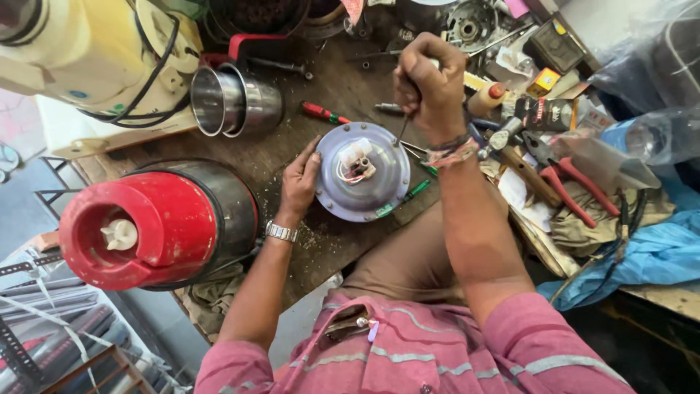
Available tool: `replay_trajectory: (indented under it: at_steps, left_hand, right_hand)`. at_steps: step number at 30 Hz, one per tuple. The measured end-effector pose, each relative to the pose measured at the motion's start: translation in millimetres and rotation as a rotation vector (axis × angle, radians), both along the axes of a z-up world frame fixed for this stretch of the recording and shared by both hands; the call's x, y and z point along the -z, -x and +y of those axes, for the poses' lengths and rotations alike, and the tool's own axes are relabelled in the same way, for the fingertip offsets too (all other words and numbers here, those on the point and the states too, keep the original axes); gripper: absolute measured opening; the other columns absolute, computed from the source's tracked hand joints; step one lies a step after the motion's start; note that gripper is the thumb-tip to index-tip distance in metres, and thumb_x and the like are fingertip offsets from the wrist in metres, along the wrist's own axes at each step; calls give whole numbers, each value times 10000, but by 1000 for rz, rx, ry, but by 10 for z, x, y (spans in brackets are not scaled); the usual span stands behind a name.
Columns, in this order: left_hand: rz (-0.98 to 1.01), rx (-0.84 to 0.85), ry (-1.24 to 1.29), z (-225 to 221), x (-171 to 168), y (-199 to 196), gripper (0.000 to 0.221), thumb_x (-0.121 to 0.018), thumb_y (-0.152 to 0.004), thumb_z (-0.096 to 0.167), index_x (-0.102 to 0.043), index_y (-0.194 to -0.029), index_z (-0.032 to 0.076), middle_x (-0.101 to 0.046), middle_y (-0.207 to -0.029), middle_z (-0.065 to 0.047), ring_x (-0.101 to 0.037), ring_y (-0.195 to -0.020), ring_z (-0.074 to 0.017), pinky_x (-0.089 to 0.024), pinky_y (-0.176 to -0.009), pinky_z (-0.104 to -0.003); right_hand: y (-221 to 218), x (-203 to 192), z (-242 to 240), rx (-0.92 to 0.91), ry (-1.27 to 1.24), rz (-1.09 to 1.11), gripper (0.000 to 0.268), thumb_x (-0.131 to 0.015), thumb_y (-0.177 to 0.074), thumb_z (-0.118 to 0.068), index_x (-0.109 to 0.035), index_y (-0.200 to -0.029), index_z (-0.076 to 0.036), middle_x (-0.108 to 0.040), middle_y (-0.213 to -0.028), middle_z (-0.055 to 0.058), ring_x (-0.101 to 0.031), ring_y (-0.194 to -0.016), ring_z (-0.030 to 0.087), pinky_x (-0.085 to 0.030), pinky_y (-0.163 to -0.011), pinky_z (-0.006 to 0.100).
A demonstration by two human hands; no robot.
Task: The person is seated on the floor repairing a small appliance, likely a blender base. They use a screwdriver to adjust internal components and a hammer to tap parts into place. The person also uses pliers to manipulate wires and a small white plastic piece.
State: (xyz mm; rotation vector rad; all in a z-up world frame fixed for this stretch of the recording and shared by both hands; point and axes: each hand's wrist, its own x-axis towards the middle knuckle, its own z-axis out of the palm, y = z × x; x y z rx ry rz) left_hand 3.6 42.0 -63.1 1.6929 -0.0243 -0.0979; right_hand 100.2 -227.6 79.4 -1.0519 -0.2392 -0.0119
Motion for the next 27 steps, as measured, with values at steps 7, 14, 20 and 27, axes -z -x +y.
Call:
replay_trajectory:
  at_steps: [7, 14, 20, 27]
  left_hand:
    - [72, 14, 62, 10, 54, -11, 438, -556, -1072, 211, -568, -1454, -3, -678, -1369, -134, -620, -1205, -137, -484, -1060, -280]
    - [-26, -28, 16, -2, 78, 59, 434, -569, -1065, 209, -569, -1445, -1, -670, -1374, -117, -619, -1239, -150, -474, -1069, -288]
    - [-42, 6, 47, -22, 235, 27, 423, -576, -1065, 227, -599, -1431, 17, -693, -1351, -110, -634, -1197, -144, -493, -1047, -287]
    - [-115, -13, 22, -40, 221, 44, 403, -594, -1057, 216, -619, -1401, 6, -712, -1316, -101, -651, -1172, -129, -508, -1028, -277]
  right_hand:
    - [71, 200, 130, 425, 123, -56, 202, -698, -1073, -144, -577, -952, -37, -513, -653, 4, -456, -496, 81, -342, -390, 249]
    - [106, 123, 249, 796, 140, -131, 117, -653, -1057, -73, -581, -968, -53, -545, -677, -31, -491, -508, 46, -347, -423, 237]
    - [895, 24, -149, 308, 529, -434, 97, -634, -943, -112, -629, -868, -52, -626, -743, 37, -591, -609, 116, -451, -549, 287]
    - [1906, 383, -20, -207, 1258, -760, 215, -777, -770, -230, -617, -707, -101, -603, -738, 83, -608, -716, 287, -489, -648, 426]
